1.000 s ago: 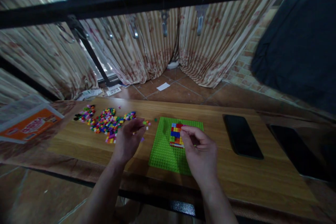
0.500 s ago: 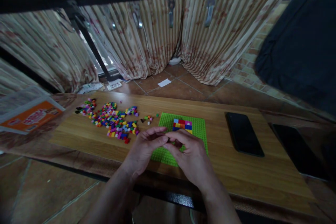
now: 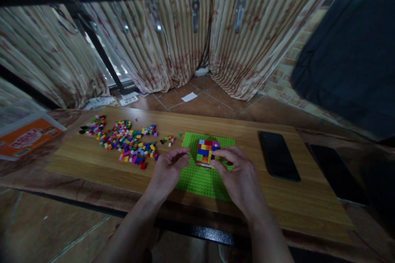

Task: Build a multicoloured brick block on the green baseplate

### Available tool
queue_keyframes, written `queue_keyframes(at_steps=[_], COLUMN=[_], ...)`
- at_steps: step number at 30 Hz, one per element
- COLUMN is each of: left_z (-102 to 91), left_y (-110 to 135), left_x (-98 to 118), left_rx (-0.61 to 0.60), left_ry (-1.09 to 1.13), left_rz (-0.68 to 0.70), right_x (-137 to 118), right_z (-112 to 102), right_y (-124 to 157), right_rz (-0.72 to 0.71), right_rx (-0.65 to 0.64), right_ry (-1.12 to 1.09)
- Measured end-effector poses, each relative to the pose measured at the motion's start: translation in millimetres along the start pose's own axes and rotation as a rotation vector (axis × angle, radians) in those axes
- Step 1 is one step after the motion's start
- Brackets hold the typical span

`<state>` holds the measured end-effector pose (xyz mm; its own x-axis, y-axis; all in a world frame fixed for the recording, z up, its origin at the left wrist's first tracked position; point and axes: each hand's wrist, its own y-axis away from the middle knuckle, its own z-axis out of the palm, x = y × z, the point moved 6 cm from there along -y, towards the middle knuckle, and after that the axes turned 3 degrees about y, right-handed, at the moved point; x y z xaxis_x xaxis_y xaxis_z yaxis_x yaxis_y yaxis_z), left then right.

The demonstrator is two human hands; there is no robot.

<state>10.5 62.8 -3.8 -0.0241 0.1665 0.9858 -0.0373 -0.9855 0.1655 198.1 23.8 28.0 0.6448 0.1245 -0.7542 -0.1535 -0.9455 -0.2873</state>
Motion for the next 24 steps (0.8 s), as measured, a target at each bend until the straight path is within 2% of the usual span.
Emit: queue_keyframes(at_steps=[4, 8, 24], left_z=[7.8, 12.8, 18.0], left_y=[2, 4, 0], left_x=[-2, -3, -6], left_rx=[-0.068, -0.067, -0.054], left_ry=[-0.182, -0.257, -0.210], left_rz=[0.076, 0.097, 0.117], right_x=[3, 0, -1], right_z=[9, 17, 20], right_y=[-2, -2, -1], right_rz=[-0.062, -0.113, -0.121], right_rx=[0.016, 0.042, 0.143], right_ry=[0.015, 0.016, 0.091])
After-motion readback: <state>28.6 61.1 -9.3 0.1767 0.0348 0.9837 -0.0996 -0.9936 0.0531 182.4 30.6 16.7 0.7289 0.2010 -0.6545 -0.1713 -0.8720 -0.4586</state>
